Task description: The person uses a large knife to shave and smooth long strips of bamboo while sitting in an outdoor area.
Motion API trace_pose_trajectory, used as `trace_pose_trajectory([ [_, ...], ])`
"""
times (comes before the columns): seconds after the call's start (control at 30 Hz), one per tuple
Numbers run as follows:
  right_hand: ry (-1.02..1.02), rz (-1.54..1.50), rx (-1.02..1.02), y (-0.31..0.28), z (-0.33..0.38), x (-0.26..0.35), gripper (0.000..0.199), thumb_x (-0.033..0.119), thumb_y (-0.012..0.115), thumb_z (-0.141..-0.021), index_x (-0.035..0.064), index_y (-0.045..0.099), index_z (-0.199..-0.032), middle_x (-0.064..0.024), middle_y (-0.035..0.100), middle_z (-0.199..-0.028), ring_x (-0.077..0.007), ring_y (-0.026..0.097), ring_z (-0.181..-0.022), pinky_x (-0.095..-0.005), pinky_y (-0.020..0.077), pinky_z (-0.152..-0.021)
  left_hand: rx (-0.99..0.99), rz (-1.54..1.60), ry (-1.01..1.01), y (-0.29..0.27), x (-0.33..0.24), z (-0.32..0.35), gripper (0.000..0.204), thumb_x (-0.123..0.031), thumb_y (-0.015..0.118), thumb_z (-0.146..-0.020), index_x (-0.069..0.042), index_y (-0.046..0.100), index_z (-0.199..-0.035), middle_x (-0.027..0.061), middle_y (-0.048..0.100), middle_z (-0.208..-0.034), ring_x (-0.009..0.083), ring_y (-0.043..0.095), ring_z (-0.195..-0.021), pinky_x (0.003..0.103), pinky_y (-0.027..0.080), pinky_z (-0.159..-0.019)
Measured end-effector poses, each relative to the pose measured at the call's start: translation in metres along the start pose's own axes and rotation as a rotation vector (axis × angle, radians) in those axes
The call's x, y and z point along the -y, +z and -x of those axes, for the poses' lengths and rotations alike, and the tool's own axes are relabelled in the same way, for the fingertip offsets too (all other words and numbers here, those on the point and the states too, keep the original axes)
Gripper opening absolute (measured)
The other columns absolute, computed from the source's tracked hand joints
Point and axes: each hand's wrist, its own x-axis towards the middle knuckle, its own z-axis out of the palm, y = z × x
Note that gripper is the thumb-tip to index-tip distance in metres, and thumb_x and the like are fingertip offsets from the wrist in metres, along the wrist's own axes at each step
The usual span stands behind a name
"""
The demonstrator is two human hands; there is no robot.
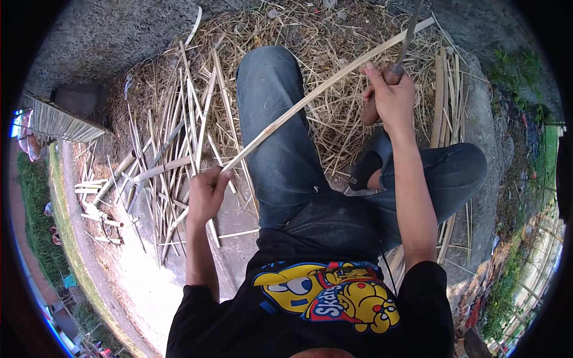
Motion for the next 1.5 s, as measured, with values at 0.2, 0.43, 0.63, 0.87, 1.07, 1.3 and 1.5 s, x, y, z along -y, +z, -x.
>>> trace_pose_trajectory([
  [0.2, -0.278, 0.763, 0.376, 0.018, 0.057, -0.007, 0.052, 0.050, 0.072, -0.091, 0.0001, 0.058, -0.082, -0.0146, 0.059, -0.059, -0.0351, 0.063, -0.054, -0.0442, 0.0490, -0.053, 0.009, 0.367, 0.033, 0.024, -0.050, -0.027, 0.035, -0.029, 0.055, -0.106, 0.002, 0.061, -0.091, 0.0013, 0.045, -0.058, 0.0094, 0.041, -0.055, 0.031, 0.034, -0.051],
  [0.43, -0.493, 1.000, 0.518, 0.030, 0.070, -0.020, 0.067, 0.071, 0.059, -0.089, 0.0040, 0.061, -0.085, -0.0168, 0.062, -0.060, -0.0401, 0.066, -0.059, -0.0479, 0.0535, -0.055, 0.009, 0.245, 0.040, 0.020, -0.050, -0.024, 0.040, -0.030, 0.053, -0.106, 0.002, 0.059, -0.084, 0.0059, 0.047, -0.060, 0.0127, 0.042, -0.058, 0.034, 0.037, -0.055],
  [0.63, -0.404, 1.162, 0.431, 0.002, 0.004, -0.002, 0.066, 0.071, 0.054, -0.092, 0.0061, 0.064, -0.088, -0.0152, 0.062, -0.058, -0.0377, 0.068, -0.061, -0.0493, 0.0526, -0.053, -0.056, 0.189, 0.048, 0.012, -0.048, -0.012, 0.041, -0.032, 0.053, -0.106, 0.003, 0.058, -0.084, 0.0104, 0.048, -0.061, 0.0170, 0.043, -0.058, 0.036, 0.039, -0.057],
  [0.87, -0.467, 1.075, 0.546, 0.027, 0.041, -0.009, 0.064, 0.067, 0.051, -0.096, 0.0048, 0.064, -0.088, -0.0158, 0.060, -0.055, -0.0388, 0.067, -0.058, -0.0480, 0.0522, -0.054, -0.043, 0.227, 0.058, 0.023, -0.059, -0.023, 0.040, -0.031, 0.054, -0.105, 0.002, 0.059, -0.083, 0.0087, 0.047, -0.059, 0.0165, 0.043, -0.056, 0.037, 0.038, -0.056],
  [1.07, -0.499, 1.156, 0.411, 0.000, -0.011, -0.009, 0.068, 0.072, 0.047, -0.094, 0.0063, 0.064, -0.087, -0.0153, 0.062, -0.057, -0.0367, 0.069, -0.060, -0.0476, 0.0556, -0.055, 0.098, 0.315, 0.007, 0.000, -0.030, -0.002, 0.039, -0.031, 0.053, -0.106, -0.003, 0.056, -0.079, -0.0025, 0.043, -0.058, 0.0076, 0.040, -0.055, 0.029, 0.033, -0.051],
  [1.3, -0.378, 1.063, 0.446, 0.009, 0.005, -0.007, 0.068, 0.067, 0.047, -0.097, 0.0017, 0.064, -0.089, -0.0180, 0.062, -0.057, -0.0401, 0.068, -0.058, -0.0493, 0.0548, -0.054, 0.216, 0.539, -0.108, 0.013, -0.028, -0.012, 0.036, -0.029, 0.052, -0.107, -0.005, 0.055, -0.080, -0.0058, 0.041, -0.058, 0.0036, 0.035, -0.053, 0.026, 0.027, -0.048],
  [1.5, -0.499, 1.298, 0.377, -0.027, -0.044, -0.005, 0.073, 0.075, 0.043, -0.094, 0.0052, 0.066, -0.096, -0.0170, 0.065, -0.063, -0.0364, 0.071, -0.064, -0.0500, 0.0572, -0.060, 0.323, 0.647, -0.166, -0.004, 0.014, 0.020, 0.036, -0.030, 0.050, -0.108, -0.006, 0.053, -0.081, -0.0071, 0.038, -0.058, 0.0022, 0.032, -0.049, 0.024, 0.023, -0.045],
])
